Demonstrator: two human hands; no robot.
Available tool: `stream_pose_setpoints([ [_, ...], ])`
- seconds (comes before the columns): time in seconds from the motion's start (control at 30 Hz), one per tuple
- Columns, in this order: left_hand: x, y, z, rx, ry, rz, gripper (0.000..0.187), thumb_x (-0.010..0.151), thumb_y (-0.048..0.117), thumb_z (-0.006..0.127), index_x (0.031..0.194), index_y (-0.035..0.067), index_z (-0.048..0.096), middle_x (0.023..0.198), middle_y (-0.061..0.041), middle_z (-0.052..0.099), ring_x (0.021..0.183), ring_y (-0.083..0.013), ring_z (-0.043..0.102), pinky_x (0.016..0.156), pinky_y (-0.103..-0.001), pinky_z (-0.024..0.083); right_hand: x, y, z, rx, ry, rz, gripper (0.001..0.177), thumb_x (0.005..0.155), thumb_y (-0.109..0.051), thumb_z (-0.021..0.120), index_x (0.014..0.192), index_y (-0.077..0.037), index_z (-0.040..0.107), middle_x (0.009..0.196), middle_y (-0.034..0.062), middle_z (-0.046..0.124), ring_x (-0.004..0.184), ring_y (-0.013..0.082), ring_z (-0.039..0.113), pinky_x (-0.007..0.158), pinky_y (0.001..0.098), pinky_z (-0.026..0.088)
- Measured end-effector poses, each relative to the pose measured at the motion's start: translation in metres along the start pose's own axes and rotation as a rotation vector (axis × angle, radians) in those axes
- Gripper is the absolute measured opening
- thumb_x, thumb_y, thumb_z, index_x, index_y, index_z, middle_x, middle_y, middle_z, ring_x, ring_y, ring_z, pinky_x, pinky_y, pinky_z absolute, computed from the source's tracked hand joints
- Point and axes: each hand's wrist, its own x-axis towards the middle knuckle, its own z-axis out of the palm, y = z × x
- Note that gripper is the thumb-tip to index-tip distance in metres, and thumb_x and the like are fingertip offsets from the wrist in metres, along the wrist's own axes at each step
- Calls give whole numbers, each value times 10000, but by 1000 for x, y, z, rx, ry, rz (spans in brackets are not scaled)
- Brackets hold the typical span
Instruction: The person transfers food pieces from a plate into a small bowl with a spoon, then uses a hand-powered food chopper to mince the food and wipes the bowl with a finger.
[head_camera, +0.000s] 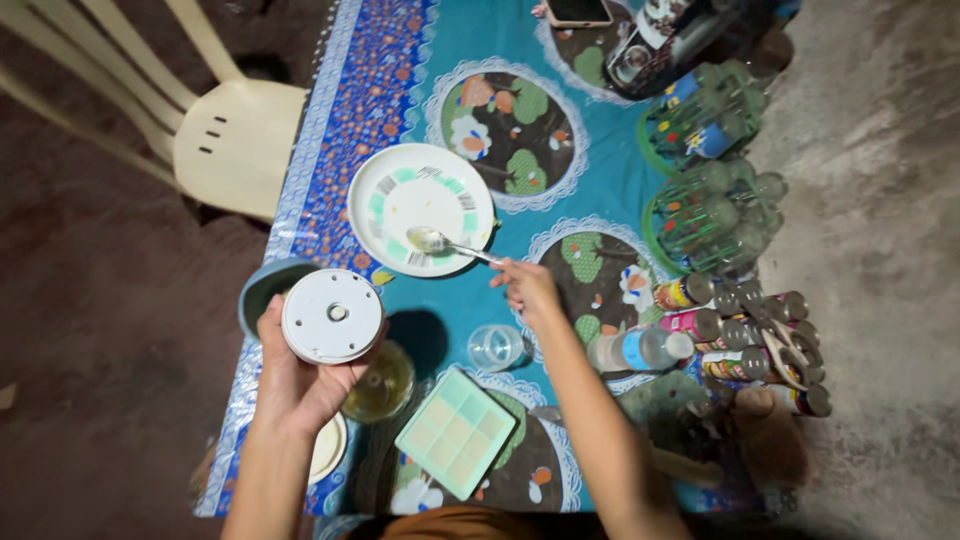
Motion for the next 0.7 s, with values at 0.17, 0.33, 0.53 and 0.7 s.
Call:
stream_pose_setpoints([
  [0.17, 8, -5, 3, 22, -61, 29, 725, 973, 674, 397, 1367, 89, 562, 1298, -160, 657, 1126, -374, 657, 885, -509, 554, 18, 17, -13, -130, -48, 139, 354, 1028, -291, 614, 1161, 30, 679, 772, 114, 700, 404, 54, 346, 354, 239, 248],
  [0.33, -5, -4, -5, 24, -9, 63, 721, 998, 676, 405, 1411, 103, 550, 1345, -131, 643, 1166, -332, 652, 935, -502, 564, -58, 19, -52, -558, -62, -406, 599, 882, 39, 514, 1473, -55, 517, 1070, 144, 745, 758, 165, 644, 692, 274, 548],
  [0.53, -41, 7, -29, 63, 54, 199, 732, 989, 681, 408, 1402, 100, 575, 1355, -150, 644, 1180, -346, 644, 938, -505, 539, -149, 4, -4, -838, -303, -607, 956, 635, 6, 907, 1470, -40, 445, 1560, 171, 393, 1434, 335, 375, 1134, 432, 332],
  [0.7, -76, 15, -60, -34, 45, 289, 717, 1003, 673, 446, 1411, 95, 566, 1404, -129, 623, 1249, -347, 636, 1051, -531, 539, -153, 6, 27, -572, -270, -490, 788, 723, -11, 859, 1442, -74, 541, 1461, 99, 551, 1344, 282, 566, 1096, 371, 495],
])
